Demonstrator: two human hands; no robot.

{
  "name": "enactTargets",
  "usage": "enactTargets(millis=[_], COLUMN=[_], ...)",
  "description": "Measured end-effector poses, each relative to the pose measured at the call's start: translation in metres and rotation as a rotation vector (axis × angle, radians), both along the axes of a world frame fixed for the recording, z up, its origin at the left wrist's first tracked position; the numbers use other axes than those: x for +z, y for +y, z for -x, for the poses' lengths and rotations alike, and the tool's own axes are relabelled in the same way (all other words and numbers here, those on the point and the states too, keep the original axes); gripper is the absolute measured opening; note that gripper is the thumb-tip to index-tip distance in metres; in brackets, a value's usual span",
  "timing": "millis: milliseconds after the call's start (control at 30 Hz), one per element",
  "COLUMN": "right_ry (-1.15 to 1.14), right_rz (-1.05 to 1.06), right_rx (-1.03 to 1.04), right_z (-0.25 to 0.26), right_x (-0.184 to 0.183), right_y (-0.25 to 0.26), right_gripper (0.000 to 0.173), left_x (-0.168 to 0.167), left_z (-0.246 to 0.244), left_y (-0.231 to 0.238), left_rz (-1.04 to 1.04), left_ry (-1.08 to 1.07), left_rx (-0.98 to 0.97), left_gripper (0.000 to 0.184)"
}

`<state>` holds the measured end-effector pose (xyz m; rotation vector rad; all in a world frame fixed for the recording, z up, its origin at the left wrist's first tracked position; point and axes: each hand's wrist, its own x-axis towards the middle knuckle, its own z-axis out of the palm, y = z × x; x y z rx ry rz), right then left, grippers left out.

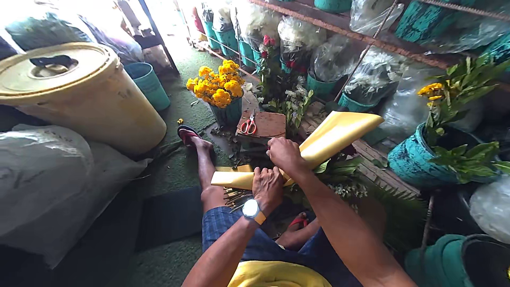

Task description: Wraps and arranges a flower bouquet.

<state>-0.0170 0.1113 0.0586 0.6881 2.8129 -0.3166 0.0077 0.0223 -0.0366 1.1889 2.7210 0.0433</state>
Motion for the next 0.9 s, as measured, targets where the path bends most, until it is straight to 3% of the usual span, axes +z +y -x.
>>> enactTargets(millis=[200, 367, 467, 567, 667, 767, 900], right_ry=[0.150, 0.592, 0.813, 1.024, 1.110, 1.152, 1.154], right_rz=[-0.137, -0.101, 0.204, 0.762, 1.078, 1.353, 1.525], right_rx=[0.085, 0.077, -0.053, -0.307, -0.530, -0.653, -0.631], right_z=[-0.038, -0.097, -0.132, -0.153, -0.155, -0.152, -0.150], right_x=[0.001, -0.045, -0.073, -0.100, -0.115, -0.118, -0.120], right_y=[-0.025, -0.042, -0.041, -0.034, -0.027, -0.019, -0.013], right_gripper=[0.019, 0.017, 0.019, 0.014, 0.014, 0.011, 0.008], left_x=[-0.010, -0.005, -0.002, -0.021, -0.005, 0.004, 0.013], left_z=[0.015, 0.028, 0.042, 0.047, 0.034, 0.030, 0.026], left_y=[-0.007, -0.013, -0.017, -0.022, -0.024, -0.025, -0.025], left_rz=[-0.053, -0.174, -0.250, -0.698, -0.969, -0.983, -0.980], left_ry=[-0.049, -0.272, -0.512, -0.862, -1.291, -1.407, -1.413], left_rx=[0.039, 0.107, 0.168, 0.134, 0.086, 0.091, 0.138], left_gripper=[0.049, 0.043, 0.042, 0.035, 0.039, 0.043, 0.046])
